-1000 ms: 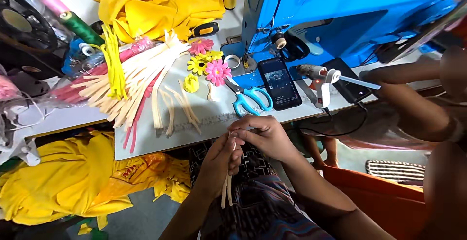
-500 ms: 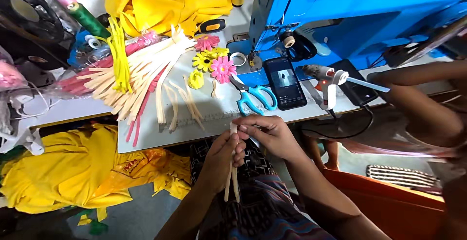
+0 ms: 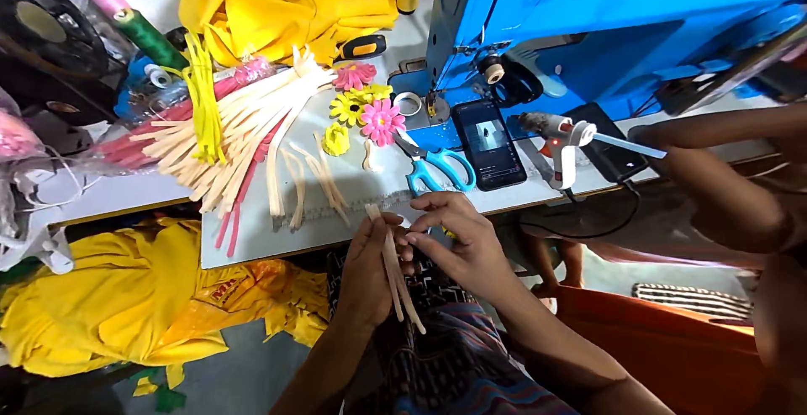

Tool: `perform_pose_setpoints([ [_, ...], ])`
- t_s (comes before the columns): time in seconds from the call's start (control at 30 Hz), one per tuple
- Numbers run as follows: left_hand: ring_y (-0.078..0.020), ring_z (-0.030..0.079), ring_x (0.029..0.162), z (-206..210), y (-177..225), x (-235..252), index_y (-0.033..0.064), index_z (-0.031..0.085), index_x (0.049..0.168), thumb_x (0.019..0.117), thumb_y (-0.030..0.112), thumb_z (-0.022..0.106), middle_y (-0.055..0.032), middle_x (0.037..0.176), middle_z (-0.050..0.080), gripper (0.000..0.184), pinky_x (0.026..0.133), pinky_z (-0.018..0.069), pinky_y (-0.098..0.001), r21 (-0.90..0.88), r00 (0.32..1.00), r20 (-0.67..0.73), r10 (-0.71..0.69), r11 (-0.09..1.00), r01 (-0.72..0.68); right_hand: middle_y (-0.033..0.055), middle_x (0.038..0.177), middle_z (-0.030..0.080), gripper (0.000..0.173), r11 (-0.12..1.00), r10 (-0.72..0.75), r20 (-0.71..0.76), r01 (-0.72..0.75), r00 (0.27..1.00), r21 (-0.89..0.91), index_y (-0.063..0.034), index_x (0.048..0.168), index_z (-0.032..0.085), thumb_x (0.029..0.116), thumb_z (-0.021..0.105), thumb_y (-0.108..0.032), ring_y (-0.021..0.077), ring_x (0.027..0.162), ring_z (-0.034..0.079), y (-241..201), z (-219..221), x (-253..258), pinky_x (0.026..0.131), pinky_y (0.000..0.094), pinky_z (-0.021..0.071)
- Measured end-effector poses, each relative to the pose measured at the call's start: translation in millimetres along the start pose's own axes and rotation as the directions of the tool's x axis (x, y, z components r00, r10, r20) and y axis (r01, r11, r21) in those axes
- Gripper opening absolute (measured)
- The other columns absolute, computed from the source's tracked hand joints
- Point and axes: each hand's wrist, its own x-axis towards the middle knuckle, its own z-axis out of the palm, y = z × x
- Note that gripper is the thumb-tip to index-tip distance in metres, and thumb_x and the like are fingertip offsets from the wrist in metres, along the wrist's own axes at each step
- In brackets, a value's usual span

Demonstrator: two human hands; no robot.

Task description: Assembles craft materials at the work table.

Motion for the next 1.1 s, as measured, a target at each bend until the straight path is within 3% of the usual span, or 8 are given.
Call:
perform_pose_setpoints([
  [0.07, -0.0056, 0.064, 0.065, 2, -1, 0, 0.0069, 0.058, 0.110, 0.1129, 0.017, 0.025, -0.0019, 0.083, 0.065, 0.034, 0.055, 0.0541, -0.0174, 0.017, 0.999, -0.036, 0.005, 1.000, -0.004, 0.0079, 0.125, 0.065, 0.019, 0.999, 0.012, -0.007, -0.012, 1.000, -0.045, -0.0104, 0.089, 0.075, 0.0965, 0.070, -0.027, 0.0153, 0.122, 0.057, 0, 7, -2, 0.100, 0.0300, 0.0491],
  [0.23, -0.0038, 0.063, 0.068, 5, -1, -3, 0.0092, 0.058, 0.112, 0.1130, 0.018, 0.029, -0.0008, 0.089, 0.065, 0.031, 0.052, 0.0505, -0.0153, 0.097, 0.996, -0.089, 0.023, 0.995, -0.015, 0.0132, 0.141, 0.059, 0.020, 0.995, 0.096, 0.048, -0.095, 0.994, -0.036, -0.0103, 0.093, 0.079, 0.0967, 0.068, -0.026, 0.0243, 0.131, 0.054, -1, 21, -1, 0.106, 0.0407, 0.0469],
  [0.43, -0.0038, 0.065, 0.068, 5, -1, -5, 0.0093, 0.060, 0.110, 0.1127, 0.016, 0.030, -0.0013, 0.089, 0.069, 0.031, 0.052, 0.0505, -0.0154, 0.076, 0.996, -0.077, 0.036, 0.997, -0.030, 0.0098, 0.137, 0.062, 0.012, 0.930, 0.273, 0.190, -0.309, 0.943, 0.198, -0.0072, 0.091, 0.078, 0.0929, 0.070, -0.016, 0.0139, 0.129, 0.056, -6, 22, 6, 0.104, 0.0308, 0.0504],
  [0.6, -0.0067, 0.065, 0.068, 0, -3, -3, 0.0068, 0.061, 0.115, 0.1126, 0.017, 0.028, -0.0027, 0.087, 0.067, 0.035, 0.056, 0.0550, -0.0187, 0.049, 0.999, -0.012, 0.050, 0.998, -0.050, 0.0060, 0.132, 0.063, 0.010, 0.886, 0.338, 0.120, -0.358, 0.934, 0.295, -0.0087, 0.082, 0.073, 0.0898, 0.069, -0.013, 0.0102, 0.125, 0.058, -6, 18, 7, 0.099, 0.0284, 0.0530],
  [0.7, -0.0066, 0.067, 0.067, 1, -3, -4, 0.0060, 0.060, 0.115, 0.1126, 0.017, 0.027, -0.0028, 0.087, 0.067, 0.035, 0.056, 0.0568, -0.0192, 0.052, 0.999, 0.008, 0.046, 0.998, -0.046, 0.0047, 0.135, 0.062, 0.010, 0.903, 0.337, 0.111, -0.354, 0.935, 0.241, -0.0097, 0.080, 0.072, 0.0891, 0.070, -0.014, 0.0090, 0.127, 0.056, -6, 11, 10, 0.098, 0.0276, 0.0527],
  [0.87, -0.0063, 0.068, 0.073, 2, -4, -3, 0.0075, 0.061, 0.117, 0.1126, 0.017, 0.029, -0.0019, 0.094, 0.067, 0.034, 0.056, 0.0568, -0.0194, 0.075, 0.998, -0.037, 0.054, 0.996, -0.051, 0.0057, 0.144, 0.058, 0.015, 0.928, 0.334, 0.179, -0.356, 0.925, 0.107, -0.0142, 0.088, 0.079, 0.0902, 0.074, -0.028, 0.0156, 0.134, 0.052, -8, 11, 11, 0.104, 0.0380, 0.0484],
  [1.1, -0.0092, 0.070, 0.079, 0, -1, -5, 0.0087, 0.062, 0.120, 0.1130, 0.018, 0.029, -0.0035, 0.096, 0.069, 0.035, 0.058, 0.0588, -0.0225, 0.032, 0.999, -0.045, -0.003, 0.999, 0.004, 0.0065, 0.137, 0.062, 0.010, 0.877, 0.370, 0.255, -0.427, 0.893, 0.223, -0.0083, 0.083, 0.076, 0.0897, 0.074, -0.015, 0.0091, 0.125, 0.058, -6, 17, 16, 0.098, 0.0272, 0.0533],
])
